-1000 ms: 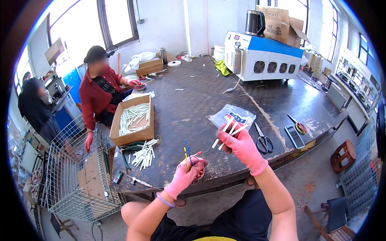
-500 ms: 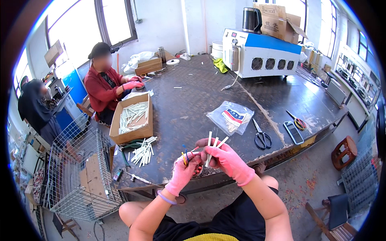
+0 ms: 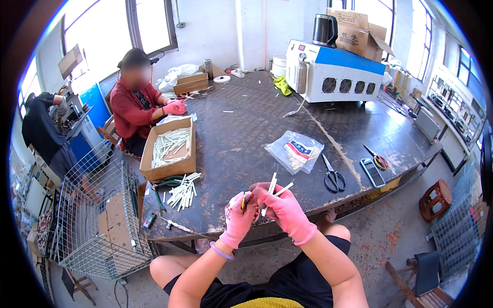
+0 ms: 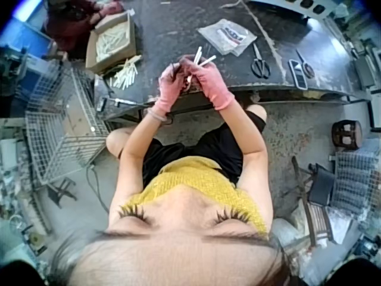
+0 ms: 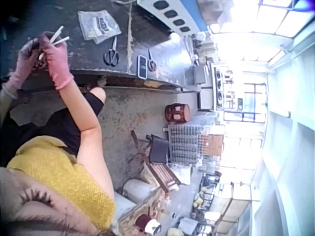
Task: The person inserts colored wires into the slots of a motor stator and trims the excess wire with scissors. They pick up small white insulator tubes from a box and slide them onto the wires before positioning them on the stator.
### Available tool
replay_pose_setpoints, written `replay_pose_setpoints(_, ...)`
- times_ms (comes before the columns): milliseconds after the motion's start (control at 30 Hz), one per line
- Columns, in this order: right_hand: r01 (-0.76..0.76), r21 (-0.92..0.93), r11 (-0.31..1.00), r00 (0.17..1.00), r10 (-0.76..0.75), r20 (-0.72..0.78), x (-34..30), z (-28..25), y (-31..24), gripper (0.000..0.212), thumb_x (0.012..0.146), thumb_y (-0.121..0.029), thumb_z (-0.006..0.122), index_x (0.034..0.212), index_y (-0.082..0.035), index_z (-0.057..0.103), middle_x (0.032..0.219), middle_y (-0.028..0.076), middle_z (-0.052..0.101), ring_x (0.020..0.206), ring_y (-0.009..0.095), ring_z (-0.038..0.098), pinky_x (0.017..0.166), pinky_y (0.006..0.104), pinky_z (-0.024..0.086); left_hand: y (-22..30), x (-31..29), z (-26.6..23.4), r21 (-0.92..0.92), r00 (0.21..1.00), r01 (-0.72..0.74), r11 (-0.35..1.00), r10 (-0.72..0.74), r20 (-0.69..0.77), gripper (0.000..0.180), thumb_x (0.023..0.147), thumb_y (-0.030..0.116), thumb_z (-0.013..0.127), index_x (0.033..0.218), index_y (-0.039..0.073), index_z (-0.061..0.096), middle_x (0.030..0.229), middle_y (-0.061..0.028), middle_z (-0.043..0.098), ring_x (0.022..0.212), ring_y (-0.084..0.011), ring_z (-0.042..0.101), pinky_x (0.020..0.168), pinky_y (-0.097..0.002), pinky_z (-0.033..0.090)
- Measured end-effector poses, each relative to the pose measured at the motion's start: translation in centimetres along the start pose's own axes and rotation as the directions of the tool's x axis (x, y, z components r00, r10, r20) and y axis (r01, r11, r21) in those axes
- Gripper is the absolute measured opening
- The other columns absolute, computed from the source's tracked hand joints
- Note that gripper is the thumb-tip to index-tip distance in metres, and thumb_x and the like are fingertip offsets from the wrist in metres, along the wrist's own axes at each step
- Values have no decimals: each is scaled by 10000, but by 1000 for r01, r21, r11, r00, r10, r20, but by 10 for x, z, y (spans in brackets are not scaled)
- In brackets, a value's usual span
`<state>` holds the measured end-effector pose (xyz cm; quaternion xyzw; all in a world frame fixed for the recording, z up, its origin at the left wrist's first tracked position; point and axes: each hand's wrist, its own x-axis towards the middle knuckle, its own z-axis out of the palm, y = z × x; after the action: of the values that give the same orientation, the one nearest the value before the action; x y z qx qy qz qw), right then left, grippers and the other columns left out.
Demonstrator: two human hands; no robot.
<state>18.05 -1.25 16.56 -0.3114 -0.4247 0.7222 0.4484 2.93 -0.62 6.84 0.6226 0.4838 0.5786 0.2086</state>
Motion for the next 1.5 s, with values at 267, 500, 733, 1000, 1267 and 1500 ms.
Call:
replay_pose_setpoints(267, 352, -439, 826, 907, -417, -59, 27, -11, -2, 131, 943, -125, 672, 1001, -8, 667, 841, -3, 673, 782, 104, 638, 672, 278, 520, 16, 5, 4, 134, 986, -168, 977, 167, 14, 171, 884, 19, 610, 1017, 27, 718, 813, -80, 689, 734, -212, 656, 701, -321, 520)
replay_pose_setpoints(500, 428, -575, 697, 860, -510, 22, 27, -5, -10, 178, 925, -98, 666, 1075, -4, 644, 826, 33, 650, 780, 109, 648, 635, 316, 532, 18, 5, -3, 32, 998, -22, 999, 20, 56, 199, 969, 81, 571, 1115, 13, 687, 798, -6, 653, 718, -107, 635, 636, -258, 510)
replay_pose_setpoints(733, 253, -279, 926, 967, -234, 101, 20, -29, -57, 494, 999, -477, 562, 1143, -15, 660, 918, 41, 678, 742, 89, 635, 659, 237, 503, 28, 7, -9, -291, 963, 255, 922, -214, 164, 250, 1029, 159, 518, 1169, 2, 651, 773, 24, 608, 683, -39, 582, 577, -209, 498)
replay_pose_setpoints(1000, 290, -460, 839, 955, -282, 88, 29, -12, -73, 521, 970, -555, 578, 877, -61, 715, 724, -65, 561, 630, 19, 420, 575, 220, 325, 35, 9, -13, -239, 956, 212, 948, -149, 253, 244, 1007, 93, 496, 1144, -14, 668, 754, 53, 567, 658, -26, 549, 580, -204, 478)
replay_pose_setpoints(1267, 277, -504, 818, 960, -260, 105, 24, 3, -77, 236, 977, -290, 656, 1043, -65, 628, 741, -48, 534, 591, 21, 447, 521, 200, 339, 30, 9, -12, -270, 977, 165, 949, -119, 178, 204, 974, 112, 562, 1109, 32, 693, 644, 7, 564, 544, -49, 523, 502, -234, 429)
replay_pose_setpoints(1500, 349, -651, 674, 930, -333, 154, 23, 6, -80, 216, 994, -268, 622, 1019, -54, 602, 726, -24, 558, 576, 40, 451, 512, 235, 367, 33, 9, -12, -213, 973, 190, 958, -155, 170, 201, 961, 92, 568, 1109, 46, 696, 658, 1, 585, 551, -54, 549, 504, -241, 447)
